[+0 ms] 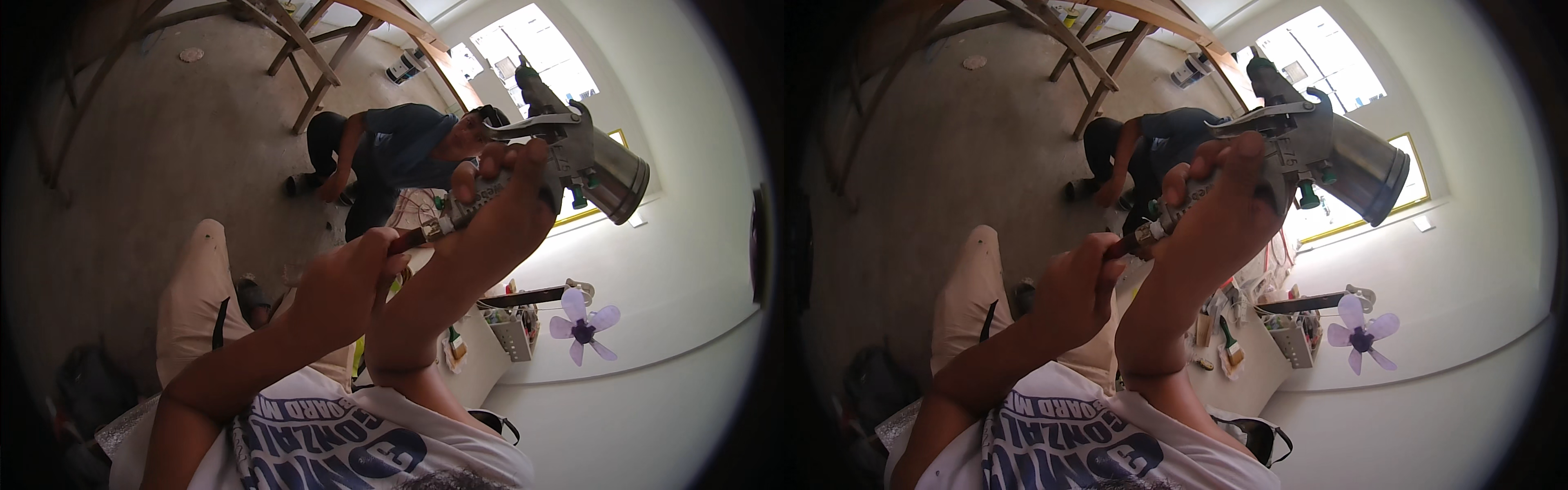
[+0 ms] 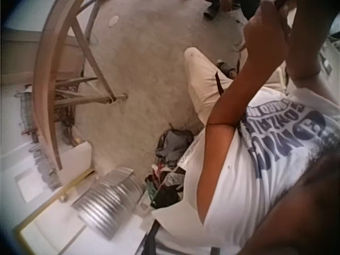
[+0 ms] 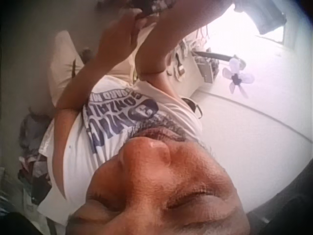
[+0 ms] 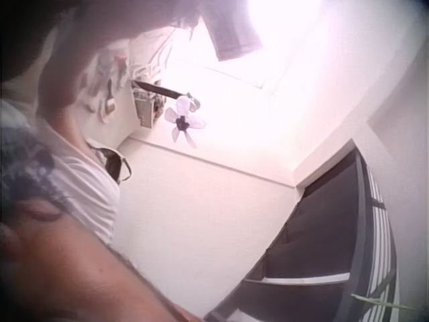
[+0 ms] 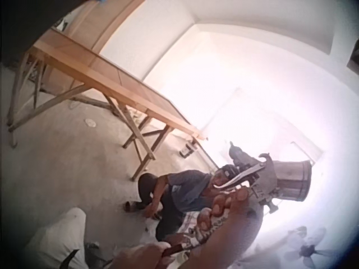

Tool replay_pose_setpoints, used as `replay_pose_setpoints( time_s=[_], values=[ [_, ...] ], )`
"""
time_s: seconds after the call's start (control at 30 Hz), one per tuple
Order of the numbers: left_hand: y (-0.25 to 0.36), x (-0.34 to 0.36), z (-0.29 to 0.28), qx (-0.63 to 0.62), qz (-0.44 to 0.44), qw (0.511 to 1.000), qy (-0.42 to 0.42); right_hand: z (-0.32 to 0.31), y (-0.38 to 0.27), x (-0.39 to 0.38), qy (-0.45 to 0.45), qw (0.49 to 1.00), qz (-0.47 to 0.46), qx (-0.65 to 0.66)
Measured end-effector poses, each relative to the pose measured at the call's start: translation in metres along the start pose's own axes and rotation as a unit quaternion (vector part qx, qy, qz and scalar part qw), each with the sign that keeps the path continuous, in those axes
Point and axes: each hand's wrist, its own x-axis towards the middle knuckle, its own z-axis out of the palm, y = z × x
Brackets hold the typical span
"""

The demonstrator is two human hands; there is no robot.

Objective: The person repairs a paint sprayer by first using pliers to tighten a hose connection. They then wrap the connection with green tape to secure it. Finally, they use the pliers again to adjust a small metal component on the sprayer.

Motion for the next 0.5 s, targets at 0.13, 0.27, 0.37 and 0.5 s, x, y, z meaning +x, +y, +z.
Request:
replay_pose_setpoints(
  time_s=[0.13, 0.27, 0.37, 0.5],
  values=[
    [0.006, -0.002, -0.008, -0.131, -0.04, 0.99, -0.044, -0.004, 0.001, -0.005, -0.038, 0.998, 0.021, 0.04],
    [0.015, -0.002, -0.006, -0.352, -0.12, 0.924, -0.091, -0.006, -0.006, -0.006, -0.058, 0.996, 0.032, 0.053],
    [0.019, 0.002, -0.009, -0.465, -0.207, 0.849, -0.141, -0.008, -0.005, -0.003, -0.053, 0.997, 0.026, 0.046],
    [0.022, 0.0, -0.008, -0.697, -0.32, 0.618, -0.172, -0.005, -0.001, -0.007, -0.028, 0.997, 0.009, 0.073]
  ],
)
